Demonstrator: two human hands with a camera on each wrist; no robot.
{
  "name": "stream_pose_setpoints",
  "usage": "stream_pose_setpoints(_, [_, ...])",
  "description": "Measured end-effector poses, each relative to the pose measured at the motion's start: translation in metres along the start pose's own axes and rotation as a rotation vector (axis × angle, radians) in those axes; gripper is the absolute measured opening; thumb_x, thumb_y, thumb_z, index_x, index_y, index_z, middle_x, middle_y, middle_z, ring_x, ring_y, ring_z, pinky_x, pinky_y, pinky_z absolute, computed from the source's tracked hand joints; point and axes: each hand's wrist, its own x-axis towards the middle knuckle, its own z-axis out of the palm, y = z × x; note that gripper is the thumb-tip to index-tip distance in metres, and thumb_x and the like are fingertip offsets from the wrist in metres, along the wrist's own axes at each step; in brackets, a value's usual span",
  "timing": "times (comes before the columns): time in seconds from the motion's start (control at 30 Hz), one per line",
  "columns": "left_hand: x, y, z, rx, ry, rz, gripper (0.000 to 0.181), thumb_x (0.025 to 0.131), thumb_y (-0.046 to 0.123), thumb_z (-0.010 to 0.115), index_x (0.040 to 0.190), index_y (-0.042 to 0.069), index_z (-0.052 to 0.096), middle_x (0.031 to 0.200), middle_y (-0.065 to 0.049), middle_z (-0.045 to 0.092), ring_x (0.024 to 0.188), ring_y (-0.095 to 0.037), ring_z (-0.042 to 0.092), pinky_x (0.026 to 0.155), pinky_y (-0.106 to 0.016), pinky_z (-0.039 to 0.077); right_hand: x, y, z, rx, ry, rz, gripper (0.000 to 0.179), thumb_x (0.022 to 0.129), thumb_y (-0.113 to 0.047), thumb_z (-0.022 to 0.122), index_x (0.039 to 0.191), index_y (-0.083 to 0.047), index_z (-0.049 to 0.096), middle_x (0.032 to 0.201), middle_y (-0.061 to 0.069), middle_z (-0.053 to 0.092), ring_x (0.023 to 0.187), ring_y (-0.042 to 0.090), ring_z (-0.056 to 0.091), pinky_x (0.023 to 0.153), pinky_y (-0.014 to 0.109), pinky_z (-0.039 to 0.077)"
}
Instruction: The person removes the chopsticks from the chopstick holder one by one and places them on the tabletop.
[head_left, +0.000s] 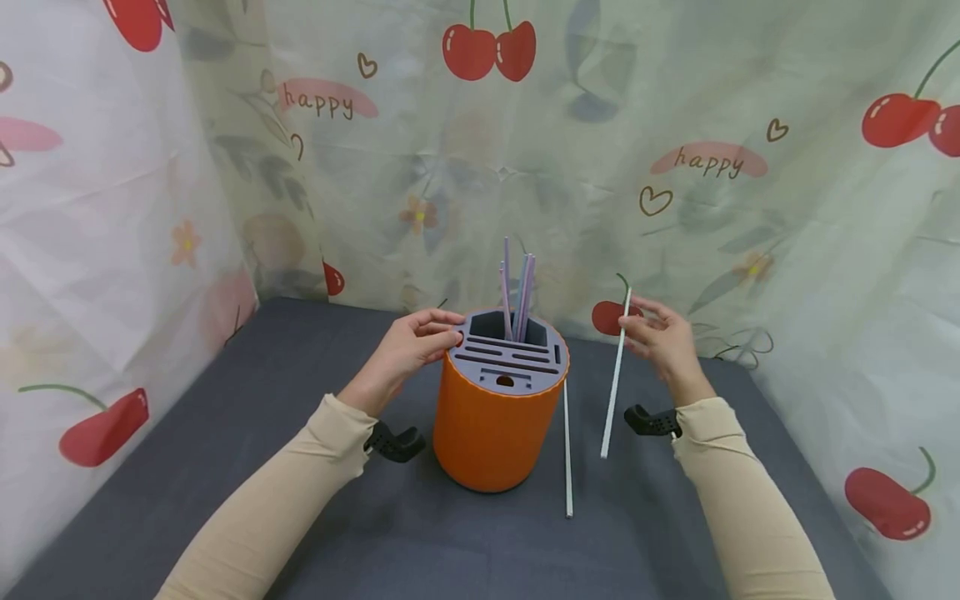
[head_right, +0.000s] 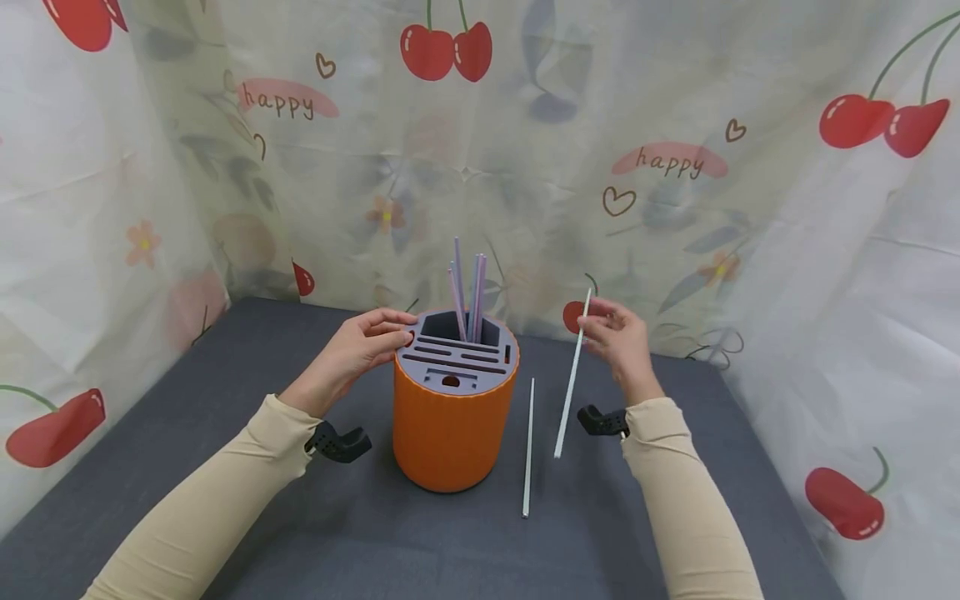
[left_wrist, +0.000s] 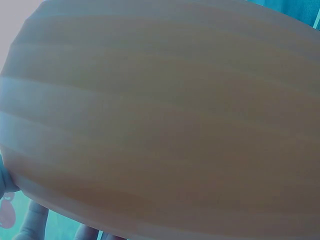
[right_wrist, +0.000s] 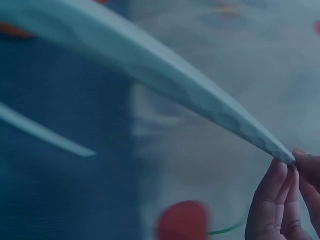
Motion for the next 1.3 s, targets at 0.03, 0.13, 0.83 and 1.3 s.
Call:
stream_pose_setpoints(0.03, [0.000,0.000,0.000,0.001,-0.002,0.001,0.028,0.090,0.018,0.068,0.118,0.015,0.066,0.115,-0.007,0.065,0.107,-0.020,0.062,0.102,-0.040,0.046,0.001,0.015,0.000,-0.073,-0.006,0.029,0.050,0.091,-0.007,0.066,0.138,-0.008,0.050,0.085,-0.010,0.067,0.075,0.003,0.067,0.068,0.023,0.057])
stream_pose_setpoints(0.13, [0.000,0.000,0.000,-0.006,-0.003,0.000,0.028,0.090,0.017,0.068,0.118,0.015,0.066,0.115,-0.007,0.065,0.107,-0.020,0.062,0.102,-0.039,0.046,0.002,0.056,0.003,-0.244,-0.015,0.110,0.054,0.091,-0.009,0.066,0.142,-0.003,0.046,0.086,-0.009,0.069,0.077,0.004,0.068,0.073,0.028,0.058])
stream_pose_setpoints(0.83, [0.000,-0.001,0.000,0.000,-0.009,0.006,0.029,0.090,0.019,0.068,0.119,0.015,0.065,0.118,-0.008,0.065,0.108,-0.021,0.061,0.104,-0.039,0.045,-0.001,0.127,0.022,-0.435,0.002,0.291,0.044,0.085,-0.002,0.071,0.126,0.006,0.057,0.095,0.013,0.068,0.070,0.009,0.066,0.063,0.027,0.058])
stream_pose_setpoints(1.3, [-0.001,0.001,0.000,-0.009,-0.001,-0.004,0.028,0.090,0.018,0.069,0.117,0.015,0.066,0.114,-0.006,0.066,0.106,-0.019,0.062,0.102,-0.039,0.046,-0.001,0.126,0.025,-0.495,-0.006,0.302,0.040,0.082,-0.004,0.075,0.119,0.005,0.060,0.093,0.014,0.067,0.068,0.011,0.066,0.063,0.025,0.058])
